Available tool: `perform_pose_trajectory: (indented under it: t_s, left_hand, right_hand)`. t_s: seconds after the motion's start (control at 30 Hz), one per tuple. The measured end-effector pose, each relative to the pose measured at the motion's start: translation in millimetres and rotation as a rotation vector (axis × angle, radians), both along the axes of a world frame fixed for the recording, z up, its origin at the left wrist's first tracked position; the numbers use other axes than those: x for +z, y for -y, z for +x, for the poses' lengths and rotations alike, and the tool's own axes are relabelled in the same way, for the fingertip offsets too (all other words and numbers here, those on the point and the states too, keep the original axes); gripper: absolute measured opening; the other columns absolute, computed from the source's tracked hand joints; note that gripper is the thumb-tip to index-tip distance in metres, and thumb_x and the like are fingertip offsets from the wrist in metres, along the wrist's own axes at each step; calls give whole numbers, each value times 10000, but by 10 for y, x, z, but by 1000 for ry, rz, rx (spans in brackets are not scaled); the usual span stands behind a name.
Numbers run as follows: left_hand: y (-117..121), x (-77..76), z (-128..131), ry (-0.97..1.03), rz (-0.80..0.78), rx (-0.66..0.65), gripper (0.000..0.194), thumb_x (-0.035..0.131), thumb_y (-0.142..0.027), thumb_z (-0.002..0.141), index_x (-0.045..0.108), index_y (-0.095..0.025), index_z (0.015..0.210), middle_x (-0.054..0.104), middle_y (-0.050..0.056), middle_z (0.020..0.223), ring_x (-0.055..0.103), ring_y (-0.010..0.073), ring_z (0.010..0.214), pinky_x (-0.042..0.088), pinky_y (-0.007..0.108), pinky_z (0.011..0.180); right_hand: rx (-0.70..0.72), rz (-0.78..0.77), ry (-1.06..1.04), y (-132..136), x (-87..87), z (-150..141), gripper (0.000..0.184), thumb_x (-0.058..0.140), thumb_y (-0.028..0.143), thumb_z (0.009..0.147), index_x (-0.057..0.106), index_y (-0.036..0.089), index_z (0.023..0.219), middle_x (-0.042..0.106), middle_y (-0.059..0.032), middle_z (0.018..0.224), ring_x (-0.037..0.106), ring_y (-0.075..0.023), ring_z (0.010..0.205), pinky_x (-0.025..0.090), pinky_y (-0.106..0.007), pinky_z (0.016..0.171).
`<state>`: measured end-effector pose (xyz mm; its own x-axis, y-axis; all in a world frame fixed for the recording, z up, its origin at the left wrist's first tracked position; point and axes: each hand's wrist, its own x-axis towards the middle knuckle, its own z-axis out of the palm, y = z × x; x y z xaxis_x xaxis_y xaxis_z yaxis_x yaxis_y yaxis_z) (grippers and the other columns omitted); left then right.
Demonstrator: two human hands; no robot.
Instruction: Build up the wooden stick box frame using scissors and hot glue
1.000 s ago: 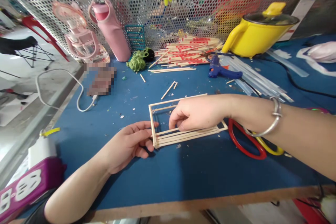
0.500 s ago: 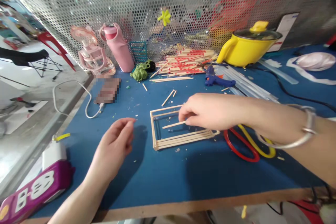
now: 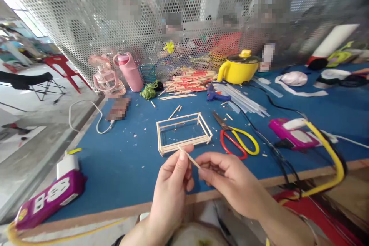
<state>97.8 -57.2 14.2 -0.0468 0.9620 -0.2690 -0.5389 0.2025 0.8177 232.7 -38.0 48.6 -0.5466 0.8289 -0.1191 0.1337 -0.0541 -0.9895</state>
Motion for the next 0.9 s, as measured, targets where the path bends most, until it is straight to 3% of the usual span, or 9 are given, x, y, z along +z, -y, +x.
perform_pose_trajectory:
  t_s: [0.13, 0.2, 0.3, 0.4, 0.53, 0.63, 0.73, 0.8, 0.9]
  left_hand:
    - [30, 57, 19, 31, 47, 57, 238, 673, -403, 769, 645, -178, 842, 551, 2, 772, 516, 108, 724, 437, 204, 650]
    - [26, 91, 16, 55, 55, 35, 217, 678, -379, 767, 607, -176, 797, 596, 17, 900, 558, 128, 824, 456, 242, 777]
    - [20, 115, 17, 54, -16, -130, 236, 641, -397, 790, 548, -180, 800, 554, -17, 736, 502, 75, 595, 446, 217, 628]
    - [25, 87, 49, -16, -53, -306, 261, 593, -420, 819, 508, -178, 772, 336, -78, 568, 248, 37, 450, 206, 149, 420]
    - [30, 24, 92, -131, -47, -430, 302, 562, -454, 827, 522, -161, 765, 278, -82, 548, 177, 50, 465, 106, 181, 419]
    - [31, 7, 84, -209, -34, -440, 324, 552, -463, 828, 565, -142, 785, 321, -72, 541, 191, 50, 462, 115, 200, 426]
    - [36, 15, 76, -252, -31, -460, 331, 541, -456, 836, 595, -131, 807, 350, -66, 536, 198, 48, 453, 118, 214, 432]
    - [47, 25, 92, -261, -30, -495, 331, 532, -454, 845, 599, -132, 809, 349, -68, 527, 198, 47, 445, 120, 221, 431]
    - [78, 28, 137, -287, 19, -544, 344, 514, -465, 862, 602, -137, 816, 335, -72, 519, 206, 48, 446, 130, 220, 432]
  right_hand:
    - [-48, 124, 130, 65, -98, 123, 226, 512, 327, 886, 637, 225, 1044, 690, -24, 883, 633, -171, 802, 495, -273, 696]
    - [-189, 302, 335, -38, -163, 328, 286, 487, 388, 894, 607, 227, 1097, 679, -54, 958, 629, -205, 874, 488, -314, 754]
    - [-449, 571, 853, -358, -287, 707, 365, 448, 383, 896, 550, 152, 1159, 629, -169, 1091, 577, -287, 1016, 424, -392, 854]
    - [-353, 534, 1077, -703, -356, 964, 438, 581, 375, 780, 560, 113, 1130, 618, -214, 1074, 571, -339, 984, 416, -389, 771]
    - [-243, 428, 1018, -883, -295, 1042, 445, 627, 325, 700, 586, 160, 1111, 652, -83, 764, 592, -242, 701, 374, -299, 578]
    - [-250, 359, 938, -684, -233, 1070, 497, 518, 269, 758, 489, 140, 1237, 584, -14, 644, 546, -183, 589, 359, -275, 516]
    - [-282, 216, 623, -231, -249, 1114, 551, 479, 252, 789, 360, 173, 1321, 520, 29, 647, 508, -151, 535, 396, -269, 504]
    - [-271, 90, 403, 114, -286, 1102, 517, 531, 282, 786, 394, 206, 1279, 470, 52, 609, 484, -143, 503, 424, -276, 506]
    - [-265, 130, 446, 519, -294, 981, 392, 553, 269, 786, 510, 218, 1173, 554, 4, 689, 562, -172, 622, 485, -303, 610]
